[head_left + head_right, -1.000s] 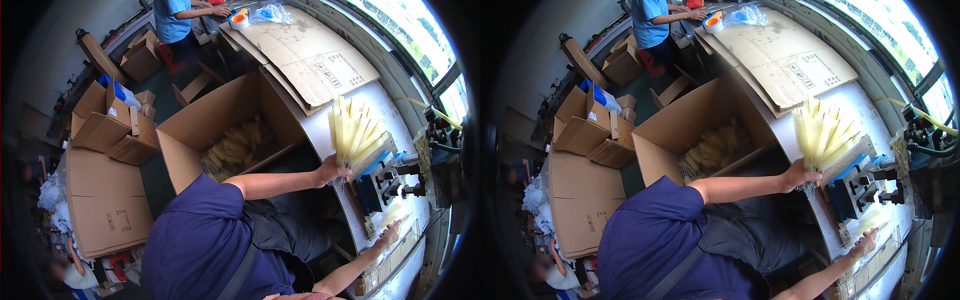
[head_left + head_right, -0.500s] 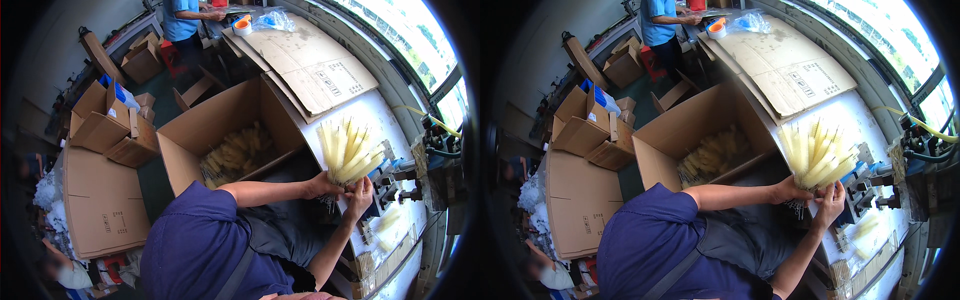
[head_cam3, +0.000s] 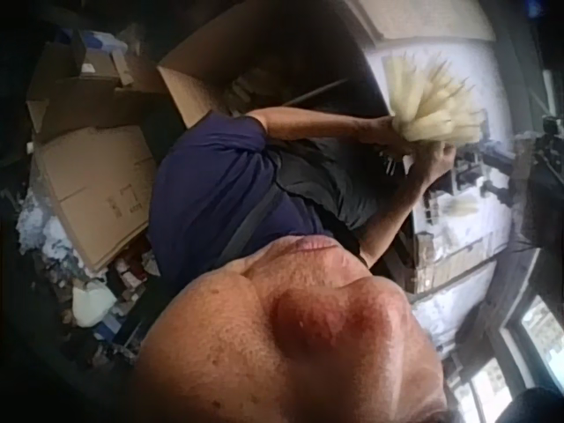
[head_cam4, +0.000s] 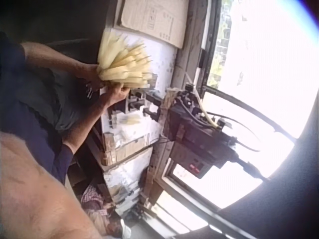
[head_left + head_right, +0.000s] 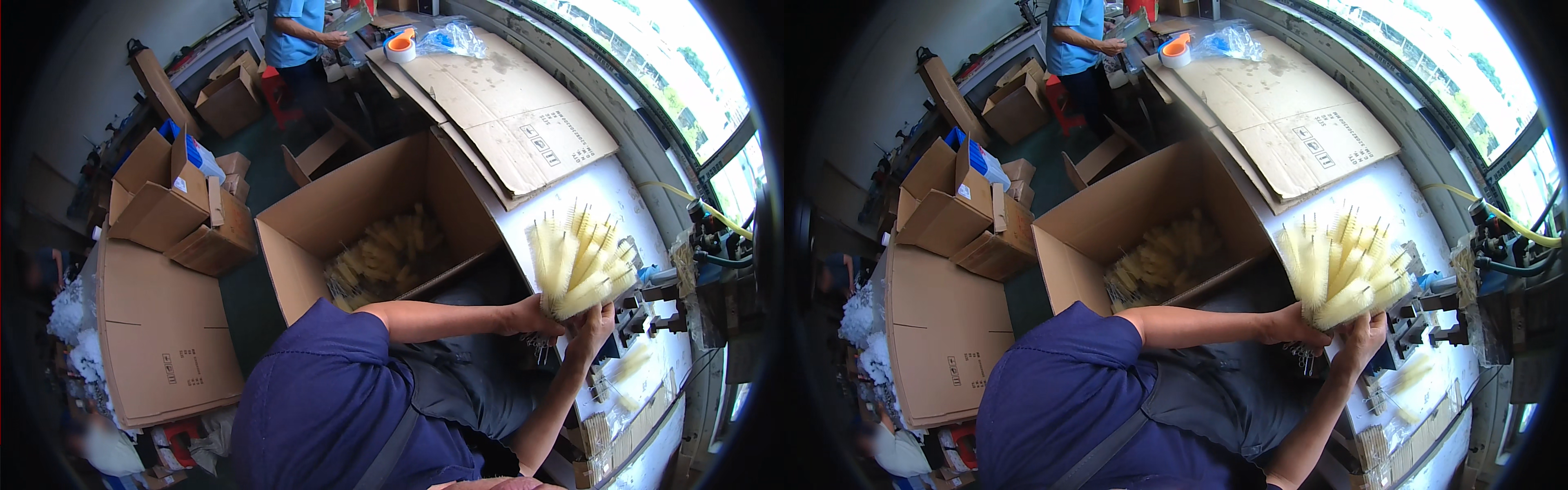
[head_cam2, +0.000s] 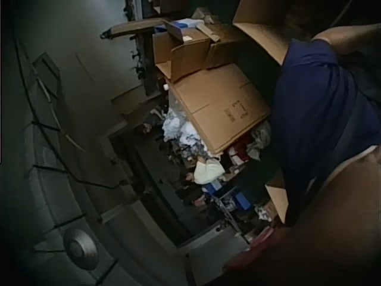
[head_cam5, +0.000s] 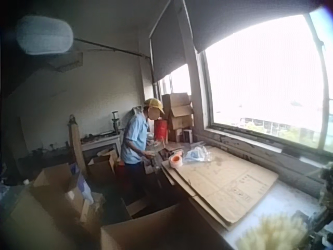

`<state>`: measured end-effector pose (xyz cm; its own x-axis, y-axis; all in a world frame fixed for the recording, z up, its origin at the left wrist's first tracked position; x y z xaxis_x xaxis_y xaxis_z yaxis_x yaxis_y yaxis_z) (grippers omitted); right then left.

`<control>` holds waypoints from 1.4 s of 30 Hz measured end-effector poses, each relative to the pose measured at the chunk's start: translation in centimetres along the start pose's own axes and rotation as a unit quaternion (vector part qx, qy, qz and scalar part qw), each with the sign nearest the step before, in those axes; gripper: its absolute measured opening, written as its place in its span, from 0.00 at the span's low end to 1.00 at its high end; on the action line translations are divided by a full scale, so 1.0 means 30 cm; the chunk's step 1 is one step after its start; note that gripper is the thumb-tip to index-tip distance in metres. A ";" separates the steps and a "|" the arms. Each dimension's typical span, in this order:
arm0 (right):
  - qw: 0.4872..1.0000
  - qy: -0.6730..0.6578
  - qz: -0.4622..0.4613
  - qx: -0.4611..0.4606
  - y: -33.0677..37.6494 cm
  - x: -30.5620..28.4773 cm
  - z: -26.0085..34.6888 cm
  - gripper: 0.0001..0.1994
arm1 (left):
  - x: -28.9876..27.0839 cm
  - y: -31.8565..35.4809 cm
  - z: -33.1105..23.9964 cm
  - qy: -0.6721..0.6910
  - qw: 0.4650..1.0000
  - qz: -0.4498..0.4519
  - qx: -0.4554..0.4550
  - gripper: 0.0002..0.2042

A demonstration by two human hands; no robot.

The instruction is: The worker is assembling industrial brush heads by inserting wire stems into a crimping machine and organizing completed units.

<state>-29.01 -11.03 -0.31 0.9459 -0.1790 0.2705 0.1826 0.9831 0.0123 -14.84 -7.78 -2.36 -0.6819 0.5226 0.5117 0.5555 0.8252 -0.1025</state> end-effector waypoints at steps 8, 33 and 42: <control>0.989 -0.142 -0.049 0.013 0.066 0.108 0.085 0.15 | -0.064 0.003 0.056 0.135 0.990 -0.006 -0.048 0.15; 0.942 -0.146 -0.169 -0.250 0.135 0.104 0.223 0.18 | 0.007 -0.018 0.031 0.254 0.963 0.029 -0.082 0.21; 0.906 -0.290 0.244 -0.187 0.042 0.064 0.288 0.23 | 0.067 -0.009 0.036 0.324 0.937 0.084 -0.103 0.22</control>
<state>-29.28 -9.80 8.54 0.6588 0.4295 0.6177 -0.0384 0.8392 -0.5425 -16.88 -6.73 -2.23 -0.1821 0.3471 0.9200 0.7547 0.6491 -0.0955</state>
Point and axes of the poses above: each hand's wrist, its own y-axis away from the middle knuckle, its own x-axis out of the palm, z = x × y, the point moved 6 cm from there along -y, towards the middle knuckle, and after that the axes turned 11 degrees about -y, right-handed, at the moved point
